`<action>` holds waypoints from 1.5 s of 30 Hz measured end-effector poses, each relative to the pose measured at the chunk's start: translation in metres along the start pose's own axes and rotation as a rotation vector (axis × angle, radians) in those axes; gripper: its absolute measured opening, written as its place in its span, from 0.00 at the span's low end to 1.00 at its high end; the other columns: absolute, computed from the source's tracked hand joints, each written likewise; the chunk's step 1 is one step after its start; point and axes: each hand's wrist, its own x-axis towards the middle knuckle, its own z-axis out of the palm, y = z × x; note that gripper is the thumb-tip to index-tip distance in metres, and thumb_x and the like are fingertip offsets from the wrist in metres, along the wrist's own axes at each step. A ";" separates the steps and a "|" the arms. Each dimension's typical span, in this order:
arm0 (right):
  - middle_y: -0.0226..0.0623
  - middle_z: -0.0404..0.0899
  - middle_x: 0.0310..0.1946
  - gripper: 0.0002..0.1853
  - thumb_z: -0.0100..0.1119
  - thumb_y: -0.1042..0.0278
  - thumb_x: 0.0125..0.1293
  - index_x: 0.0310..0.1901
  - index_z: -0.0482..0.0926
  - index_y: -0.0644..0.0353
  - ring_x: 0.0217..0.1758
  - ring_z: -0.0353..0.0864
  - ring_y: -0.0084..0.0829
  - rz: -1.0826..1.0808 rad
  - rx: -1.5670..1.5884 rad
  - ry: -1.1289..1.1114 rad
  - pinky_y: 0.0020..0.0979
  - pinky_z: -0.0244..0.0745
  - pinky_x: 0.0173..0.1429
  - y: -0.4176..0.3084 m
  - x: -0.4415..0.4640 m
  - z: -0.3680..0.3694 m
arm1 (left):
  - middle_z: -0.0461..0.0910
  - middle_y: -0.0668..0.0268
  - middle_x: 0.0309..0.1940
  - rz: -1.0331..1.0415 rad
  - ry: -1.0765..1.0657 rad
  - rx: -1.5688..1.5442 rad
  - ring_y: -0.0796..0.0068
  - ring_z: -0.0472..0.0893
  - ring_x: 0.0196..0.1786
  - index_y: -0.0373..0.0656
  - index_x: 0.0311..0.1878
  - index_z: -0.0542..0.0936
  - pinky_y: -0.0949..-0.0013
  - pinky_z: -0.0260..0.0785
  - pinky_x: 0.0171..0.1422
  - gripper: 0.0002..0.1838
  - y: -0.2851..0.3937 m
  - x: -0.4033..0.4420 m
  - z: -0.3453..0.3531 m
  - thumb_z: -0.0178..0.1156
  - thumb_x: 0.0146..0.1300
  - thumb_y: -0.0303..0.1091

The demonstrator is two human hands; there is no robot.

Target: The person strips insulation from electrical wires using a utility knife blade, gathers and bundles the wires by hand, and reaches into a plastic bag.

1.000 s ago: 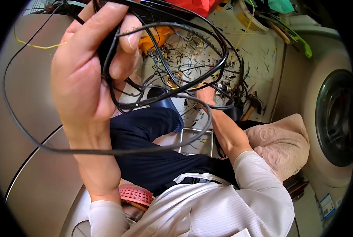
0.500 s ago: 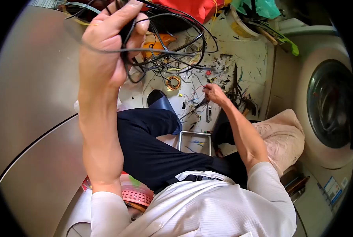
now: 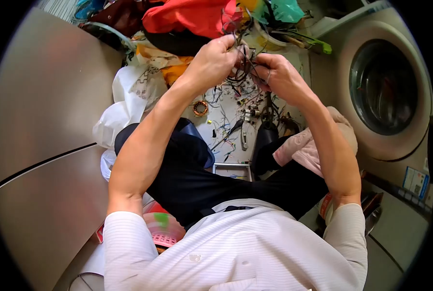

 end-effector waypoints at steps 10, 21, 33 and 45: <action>0.32 0.81 0.27 0.11 0.60 0.67 0.71 0.42 0.82 0.68 0.27 0.77 0.20 -0.080 0.145 0.013 0.26 0.73 0.32 0.000 -0.008 -0.020 | 0.78 0.76 0.30 -0.204 -0.172 0.033 0.86 0.72 0.32 0.36 0.46 0.82 0.79 0.64 0.36 0.13 0.019 0.000 0.016 0.64 0.71 0.37; 0.36 0.84 0.49 0.29 0.49 0.41 0.75 0.54 0.80 0.64 0.50 0.82 0.26 -0.113 0.984 0.028 0.31 0.76 0.52 0.067 0.069 0.009 | 0.79 0.73 0.24 -0.043 -0.187 -0.746 0.87 0.70 0.22 0.43 0.37 0.82 0.78 0.59 0.21 0.07 0.086 0.002 0.015 0.62 0.71 0.34; 0.28 0.64 0.14 0.34 0.39 0.38 0.78 0.45 0.79 0.69 0.16 0.64 0.27 0.136 1.046 -0.549 0.32 0.70 0.33 0.057 0.020 0.020 | 0.77 0.71 0.24 0.084 0.478 -0.161 0.82 0.71 0.24 0.39 0.41 0.82 0.74 0.63 0.28 0.10 0.051 0.029 -0.078 0.57 0.74 0.34; 0.20 0.68 0.21 0.10 0.58 0.64 0.72 0.37 0.79 0.62 0.18 0.59 0.12 -0.162 0.982 0.136 0.22 0.55 0.20 0.004 0.002 -0.001 | 0.82 0.73 0.34 -0.128 -0.115 -0.050 0.81 0.82 0.36 0.43 0.50 0.80 0.75 0.72 0.36 0.10 0.007 -0.002 0.030 0.59 0.73 0.37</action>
